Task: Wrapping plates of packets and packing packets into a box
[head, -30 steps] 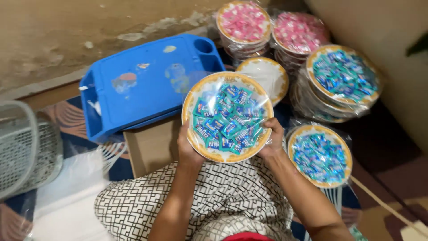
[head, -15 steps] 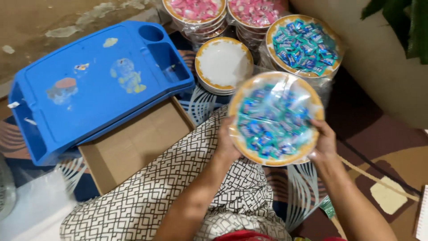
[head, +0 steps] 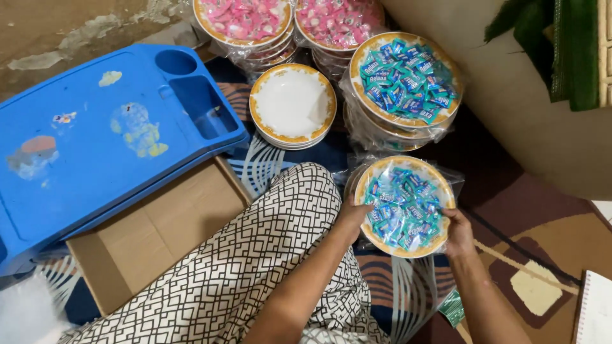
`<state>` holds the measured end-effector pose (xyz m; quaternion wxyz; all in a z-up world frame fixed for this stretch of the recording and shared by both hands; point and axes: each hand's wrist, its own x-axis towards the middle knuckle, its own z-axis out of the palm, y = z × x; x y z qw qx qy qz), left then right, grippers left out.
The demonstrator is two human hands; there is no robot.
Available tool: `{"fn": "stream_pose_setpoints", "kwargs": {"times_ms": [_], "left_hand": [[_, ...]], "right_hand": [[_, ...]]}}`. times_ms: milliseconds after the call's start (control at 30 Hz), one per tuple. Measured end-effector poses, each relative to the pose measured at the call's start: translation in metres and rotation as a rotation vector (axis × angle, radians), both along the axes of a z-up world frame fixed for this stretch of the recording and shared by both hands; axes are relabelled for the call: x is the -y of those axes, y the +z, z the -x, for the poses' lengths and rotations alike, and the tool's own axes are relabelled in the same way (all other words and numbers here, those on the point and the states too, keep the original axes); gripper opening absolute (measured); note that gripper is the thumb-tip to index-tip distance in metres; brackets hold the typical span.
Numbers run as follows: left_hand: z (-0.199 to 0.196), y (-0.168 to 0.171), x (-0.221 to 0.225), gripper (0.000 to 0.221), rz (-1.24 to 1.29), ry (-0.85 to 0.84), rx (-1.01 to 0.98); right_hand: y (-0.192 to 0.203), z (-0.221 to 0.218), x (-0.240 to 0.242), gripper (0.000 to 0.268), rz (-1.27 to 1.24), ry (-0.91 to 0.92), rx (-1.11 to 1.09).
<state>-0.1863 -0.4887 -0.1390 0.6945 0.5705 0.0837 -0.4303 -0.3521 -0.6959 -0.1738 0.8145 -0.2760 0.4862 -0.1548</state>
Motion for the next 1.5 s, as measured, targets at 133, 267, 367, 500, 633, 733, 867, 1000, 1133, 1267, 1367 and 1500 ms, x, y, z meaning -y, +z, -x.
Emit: {"fn": "stream_pose_setpoints", "kwargs": {"times_ms": [133, 267, 367, 500, 633, 733, 867, 1000, 1133, 1267, 1367, 1500], "left_hand": [[-0.004, 0.001, 0.003, 0.083, -0.190, -0.207, 0.146], [-0.006, 0.025, -0.001, 0.082, -0.246, -0.198, 0.353], [-0.021, 0.028, -0.001, 0.083, -0.203, -0.205, 0.650], [-0.083, 0.025, 0.011, 0.075, -0.102, -0.101, 0.836], [-0.183, 0.009, -0.012, 0.067, -0.145, 0.078, 0.826], [-0.242, -0.031, -0.035, 0.069, -0.344, 0.165, 0.575], [-0.279, -0.080, -0.043, 0.077, -0.515, 0.175, 0.433], [-0.291, -0.094, -0.027, 0.080, -0.499, 0.235, 0.362], [-0.268, -0.024, -0.040, 0.078, -0.391, 0.305, 0.336], [-0.275, -0.060, -0.026, 0.081, -0.333, 0.343, 0.299], [-0.268, -0.039, -0.028, 0.082, -0.261, 0.422, 0.258], [-0.263, -0.010, -0.024, 0.070, -0.146, 0.600, 0.348]], "right_hand": [[-0.045, 0.007, 0.015, 0.033, 0.261, -0.028, -0.203], [-0.012, 0.001, 0.005, 0.034, 0.912, 0.116, -0.679], [0.016, -0.008, 0.003, 0.044, 1.345, 0.238, -0.862], [0.072, -0.061, -0.026, 0.031, 1.611, 0.117, -0.427], [0.080, -0.160, -0.069, 0.031, 1.573, 0.306, -0.202], [0.043, -0.245, -0.085, 0.039, 1.544, 0.533, 0.013], [0.017, -0.332, -0.088, 0.054, 1.408, 0.657, -0.394], [-0.064, -0.381, -0.062, 0.067, 1.198, 0.675, -0.716], [-0.052, -0.387, -0.057, 0.070, 1.161, 0.694, -0.710], [-0.059, -0.394, -0.045, 0.072, 1.087, 0.624, -0.762], [-0.057, -0.393, -0.049, 0.069, 1.055, 0.551, -0.733], [-0.062, -0.383, -0.076, 0.059, 0.858, 0.055, -0.132]]}}
